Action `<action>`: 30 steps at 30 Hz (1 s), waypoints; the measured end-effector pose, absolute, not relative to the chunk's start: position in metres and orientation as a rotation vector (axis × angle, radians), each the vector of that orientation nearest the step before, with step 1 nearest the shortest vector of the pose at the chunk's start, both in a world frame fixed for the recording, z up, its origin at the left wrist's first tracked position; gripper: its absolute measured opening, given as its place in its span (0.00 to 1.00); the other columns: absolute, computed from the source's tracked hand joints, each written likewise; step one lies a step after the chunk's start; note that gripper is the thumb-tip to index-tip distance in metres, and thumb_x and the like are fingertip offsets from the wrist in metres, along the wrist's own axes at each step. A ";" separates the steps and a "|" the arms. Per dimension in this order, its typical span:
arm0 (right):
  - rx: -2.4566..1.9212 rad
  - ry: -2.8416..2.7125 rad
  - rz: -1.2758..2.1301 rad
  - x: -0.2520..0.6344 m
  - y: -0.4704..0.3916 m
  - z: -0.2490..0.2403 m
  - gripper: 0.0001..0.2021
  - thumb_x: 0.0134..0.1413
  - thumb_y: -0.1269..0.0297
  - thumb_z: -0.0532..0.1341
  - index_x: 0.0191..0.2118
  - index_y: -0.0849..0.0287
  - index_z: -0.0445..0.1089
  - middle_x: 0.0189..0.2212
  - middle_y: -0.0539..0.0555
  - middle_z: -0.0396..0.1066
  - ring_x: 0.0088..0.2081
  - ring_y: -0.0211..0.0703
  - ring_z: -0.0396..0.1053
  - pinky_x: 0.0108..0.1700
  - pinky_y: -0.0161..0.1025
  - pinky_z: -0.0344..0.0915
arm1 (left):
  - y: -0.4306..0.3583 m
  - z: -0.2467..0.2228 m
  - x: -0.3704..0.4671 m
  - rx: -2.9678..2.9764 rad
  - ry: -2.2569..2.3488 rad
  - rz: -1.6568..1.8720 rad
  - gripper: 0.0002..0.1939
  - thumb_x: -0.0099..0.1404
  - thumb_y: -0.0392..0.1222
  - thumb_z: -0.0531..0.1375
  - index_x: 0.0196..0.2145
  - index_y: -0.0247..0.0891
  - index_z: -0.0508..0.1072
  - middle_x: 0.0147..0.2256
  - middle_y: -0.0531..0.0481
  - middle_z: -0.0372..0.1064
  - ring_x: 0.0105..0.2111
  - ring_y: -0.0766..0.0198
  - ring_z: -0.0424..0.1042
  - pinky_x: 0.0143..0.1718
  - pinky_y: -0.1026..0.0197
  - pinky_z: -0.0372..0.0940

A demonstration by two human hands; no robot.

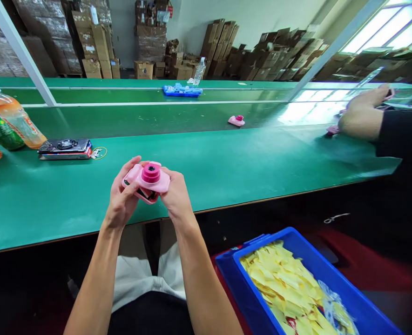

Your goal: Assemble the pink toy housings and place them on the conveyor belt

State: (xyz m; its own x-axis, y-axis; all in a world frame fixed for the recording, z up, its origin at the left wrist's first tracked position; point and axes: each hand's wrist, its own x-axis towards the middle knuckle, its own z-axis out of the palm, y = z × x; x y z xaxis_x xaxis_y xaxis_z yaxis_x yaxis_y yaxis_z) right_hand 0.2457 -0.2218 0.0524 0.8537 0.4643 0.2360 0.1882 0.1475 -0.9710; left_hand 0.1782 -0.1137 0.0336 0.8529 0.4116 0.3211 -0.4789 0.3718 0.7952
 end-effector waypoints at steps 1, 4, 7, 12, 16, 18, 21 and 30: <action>-1.444 -0.561 0.213 0.246 -0.222 0.052 0.11 0.43 0.59 0.67 0.31 0.62 0.77 0.34 0.55 0.78 0.35 0.44 0.71 0.39 0.39 0.67 | -0.113 0.031 0.179 1.045 -0.045 0.583 0.29 0.57 0.52 0.72 0.54 0.39 0.74 0.52 0.38 0.75 0.54 0.45 0.74 0.54 0.48 0.71; -1.453 -0.522 0.184 0.244 -0.220 0.050 0.12 0.43 0.59 0.68 0.33 0.61 0.78 0.34 0.55 0.79 0.37 0.47 0.73 0.39 0.40 0.68 | -0.113 0.025 0.181 1.015 0.007 0.609 0.30 0.54 0.54 0.74 0.50 0.38 0.76 0.50 0.40 0.76 0.49 0.49 0.77 0.49 0.54 0.73; -1.396 -0.507 0.181 0.241 -0.217 0.049 0.17 0.42 0.58 0.70 0.39 0.60 0.79 0.40 0.57 0.80 0.43 0.50 0.74 0.44 0.41 0.69 | -0.114 0.023 0.182 0.948 0.013 0.603 0.33 0.50 0.57 0.76 0.50 0.40 0.77 0.50 0.41 0.77 0.48 0.51 0.77 0.46 0.58 0.73; -1.313 -0.466 0.161 0.236 -0.218 0.050 0.16 0.41 0.57 0.73 0.36 0.60 0.77 0.36 0.55 0.78 0.38 0.46 0.73 0.41 0.39 0.69 | -0.113 0.026 0.179 0.940 -0.018 0.527 0.33 0.48 0.55 0.77 0.50 0.41 0.78 0.49 0.41 0.78 0.46 0.50 0.79 0.44 0.58 0.74; -1.323 -0.540 0.165 0.229 -0.223 0.052 0.13 0.46 0.56 0.71 0.34 0.58 0.76 0.37 0.54 0.77 0.39 0.46 0.71 0.41 0.39 0.68 | -0.114 0.026 0.177 0.949 -0.046 0.531 0.34 0.47 0.57 0.77 0.50 0.41 0.79 0.47 0.41 0.79 0.44 0.50 0.79 0.40 0.59 0.75; -1.318 -0.547 0.185 0.226 -0.225 0.052 0.11 0.48 0.57 0.70 0.35 0.57 0.77 0.38 0.54 0.77 0.41 0.47 0.72 0.44 0.40 0.68 | -0.116 0.026 0.178 0.944 -0.038 0.573 0.35 0.46 0.60 0.76 0.49 0.41 0.79 0.47 0.41 0.79 0.43 0.51 0.79 0.40 0.60 0.75; -1.284 -0.491 0.157 0.222 -0.227 0.050 0.11 0.50 0.59 0.69 0.40 0.56 0.79 0.43 0.54 0.77 0.46 0.48 0.72 0.51 0.42 0.68 | -0.122 0.027 0.182 0.932 0.008 0.630 0.36 0.47 0.62 0.76 0.48 0.40 0.79 0.48 0.41 0.78 0.43 0.54 0.79 0.42 0.62 0.74; -1.262 -0.342 0.172 0.218 -0.236 0.049 0.12 0.55 0.54 0.68 0.38 0.57 0.80 0.47 0.56 0.73 0.46 0.46 0.71 0.39 0.36 0.71 | -0.151 0.042 0.200 0.888 0.145 0.787 0.30 0.64 0.63 0.64 0.52 0.37 0.73 0.46 0.41 0.77 0.41 0.58 0.78 0.40 0.62 0.72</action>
